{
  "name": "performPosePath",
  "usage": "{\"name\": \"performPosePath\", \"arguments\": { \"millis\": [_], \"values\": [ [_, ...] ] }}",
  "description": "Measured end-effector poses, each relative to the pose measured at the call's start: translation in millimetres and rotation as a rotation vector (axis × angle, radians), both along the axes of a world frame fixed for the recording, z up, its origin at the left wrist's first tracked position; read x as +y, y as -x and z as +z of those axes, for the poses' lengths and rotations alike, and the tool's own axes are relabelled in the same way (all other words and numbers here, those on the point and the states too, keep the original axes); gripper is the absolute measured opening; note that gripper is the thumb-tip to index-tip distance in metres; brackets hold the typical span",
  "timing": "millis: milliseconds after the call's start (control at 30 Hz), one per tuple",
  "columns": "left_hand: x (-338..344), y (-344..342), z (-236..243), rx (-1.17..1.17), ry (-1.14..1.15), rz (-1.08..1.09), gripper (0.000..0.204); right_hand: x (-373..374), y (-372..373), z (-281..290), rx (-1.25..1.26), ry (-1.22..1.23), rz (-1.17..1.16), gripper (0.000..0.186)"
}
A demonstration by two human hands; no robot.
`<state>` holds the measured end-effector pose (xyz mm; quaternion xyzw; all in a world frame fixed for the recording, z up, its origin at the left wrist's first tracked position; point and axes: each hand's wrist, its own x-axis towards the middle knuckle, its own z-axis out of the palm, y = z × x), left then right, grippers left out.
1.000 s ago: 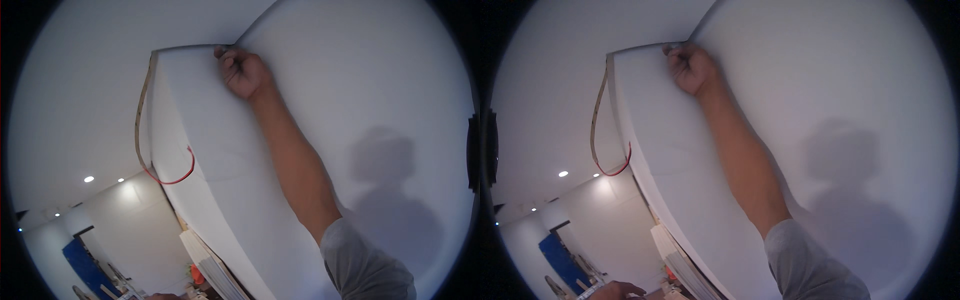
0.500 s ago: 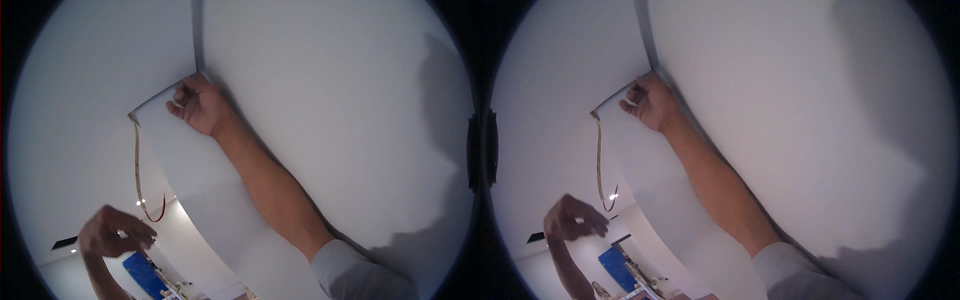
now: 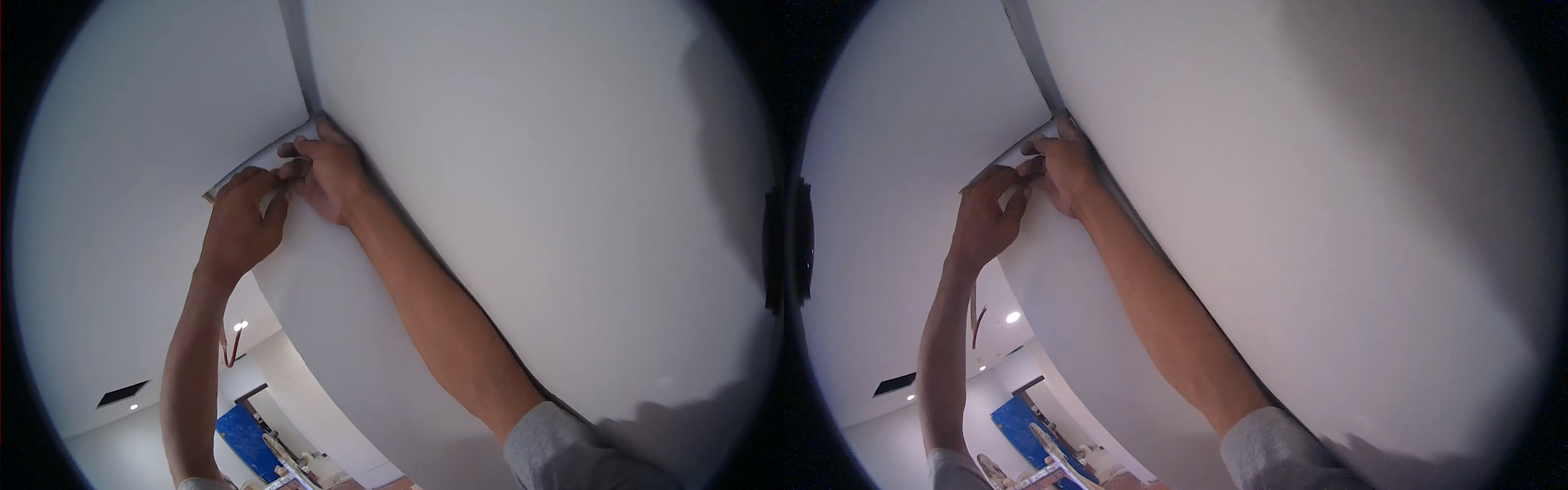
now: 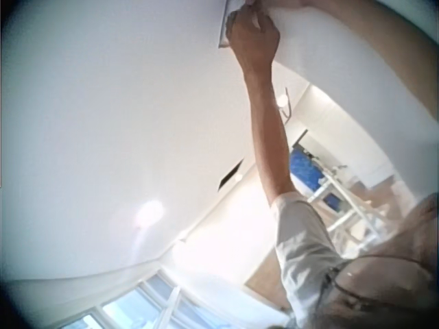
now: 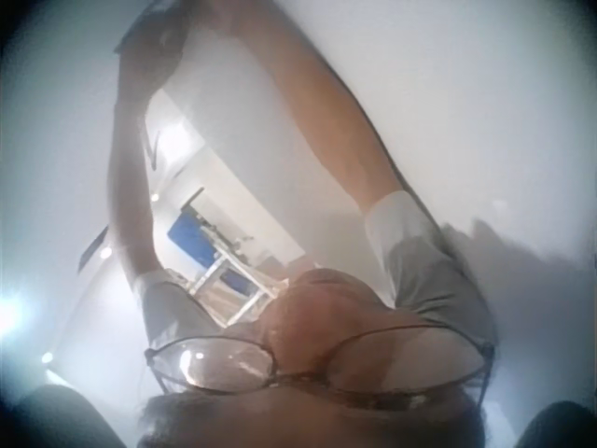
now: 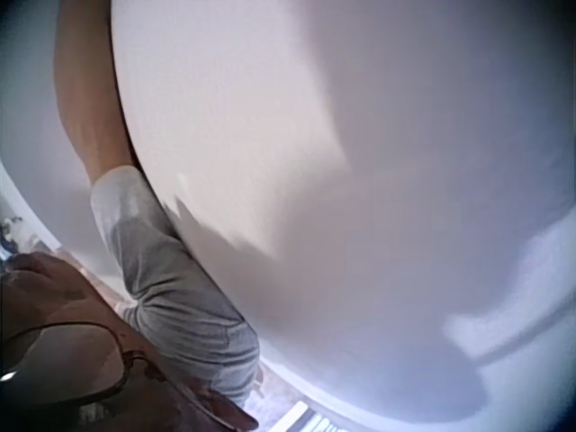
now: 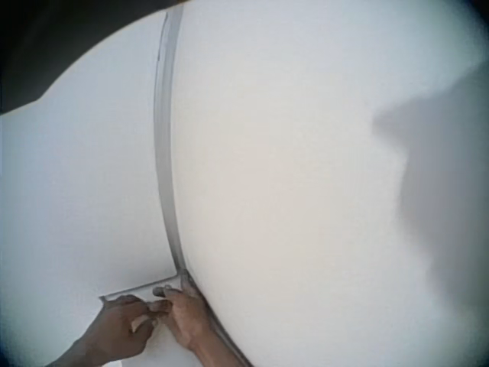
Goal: The recorder is installing an LED strip into a ceiling cove.
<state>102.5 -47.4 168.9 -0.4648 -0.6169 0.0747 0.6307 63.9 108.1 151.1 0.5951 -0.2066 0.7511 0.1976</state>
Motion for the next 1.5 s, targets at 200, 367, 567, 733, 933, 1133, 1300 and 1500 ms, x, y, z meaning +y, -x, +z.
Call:
{"name": "performPosePath", "arguments": {
  "millis": [200,367,567,733,933,1133,1300,1500],
  "values": [
    [11.2,26.2,20.1,0.052,-0.034,-0.064,0.022,9.6,2.6,13.6,-0.04,-0.071,-0.158,0.084],
    [18.8,24.8,10.6,-0.107,-0.084,-0.001,0.045,21.6,-9.0,6.9,-0.119,-0.118,-0.248,0.085],
    [19.0,28.0,1.1,0.023,-0.084,0.142,0.069,29.2,-8.0,6.3,-0.074,-0.149,-0.295,0.078],
    [17.8,29.2,8.6,0.075,-0.078,0.229,0.076,22.9,-2.9,2.6,-0.075,-0.092,-0.172,0.068],
    [16.3,32.8,9.4,0.063,-0.088,0.231,0.076,25.8,11.2,9.5,0.065,-0.128,-0.115,0.057],
    [5.2,31.6,9.0,0.051,-0.07,0.161,0.065,24.0,18.8,17.0,0.079,-0.168,-0.067,0.059],
    [-33.8,15.1,-13.9,0.117,-0.106,0.158,0.049,18.9,12.2,12.4,0.06,-0.185,-0.189,0.056],
    [-118.0,41.9,-14.1,0.171,-0.304,-0.043,0.013,-5.3,0.2,3.9,0.069,-0.235,-0.631,0.046]
  ]
}}
